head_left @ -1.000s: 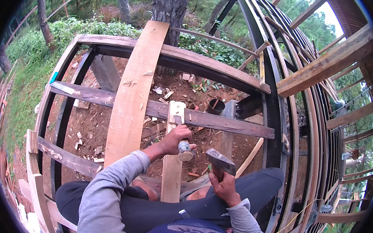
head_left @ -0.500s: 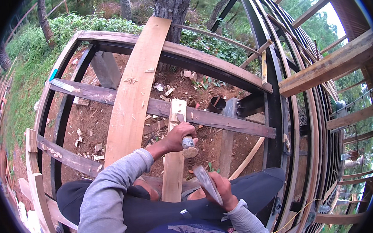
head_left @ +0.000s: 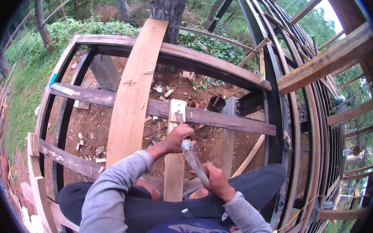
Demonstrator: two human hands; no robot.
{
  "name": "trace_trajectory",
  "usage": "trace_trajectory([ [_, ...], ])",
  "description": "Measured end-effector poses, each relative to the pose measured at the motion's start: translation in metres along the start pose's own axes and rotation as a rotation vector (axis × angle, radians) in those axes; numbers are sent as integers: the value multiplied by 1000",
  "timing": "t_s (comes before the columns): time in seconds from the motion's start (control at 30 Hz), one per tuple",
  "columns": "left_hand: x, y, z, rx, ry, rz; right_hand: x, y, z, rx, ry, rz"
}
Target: The person carves a notch into a piece of wood using a chisel and a hammer while sitting on the frame of a wooden structure.
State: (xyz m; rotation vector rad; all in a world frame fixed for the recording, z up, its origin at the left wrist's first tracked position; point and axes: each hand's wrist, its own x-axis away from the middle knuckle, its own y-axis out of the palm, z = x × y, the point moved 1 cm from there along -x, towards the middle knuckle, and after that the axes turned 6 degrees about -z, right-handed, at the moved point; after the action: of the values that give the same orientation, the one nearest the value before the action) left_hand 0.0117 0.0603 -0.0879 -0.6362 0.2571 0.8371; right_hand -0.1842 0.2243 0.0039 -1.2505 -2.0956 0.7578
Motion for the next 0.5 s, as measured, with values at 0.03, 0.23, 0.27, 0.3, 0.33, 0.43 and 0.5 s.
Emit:
trace_trajectory([
  [0.03,2,0,1,-24,-4,-5,0,4,-4,4,-6,9],
  [0.23,-4,-4,-2,8,-4,-26,11,-28,-50,-134,-615,194],
  [0.27,-4,-2,-2,11,5,-33,12,-20,-31,-65,-606,196],
  [0.3,-5,2,0,-1,-4,-51,8,-11,-9,-38,-252,104],
  [0.33,-2,0,-4,-29,-17,-62,-2,-4,-6,-47,-111,91],
  [0.43,7,-3,-13,-84,31,-25,1,5,-27,-49,-140,137],
  [0.5,5,-1,-20,-74,8,-9,9,-14,-50,-44,-372,132],
])
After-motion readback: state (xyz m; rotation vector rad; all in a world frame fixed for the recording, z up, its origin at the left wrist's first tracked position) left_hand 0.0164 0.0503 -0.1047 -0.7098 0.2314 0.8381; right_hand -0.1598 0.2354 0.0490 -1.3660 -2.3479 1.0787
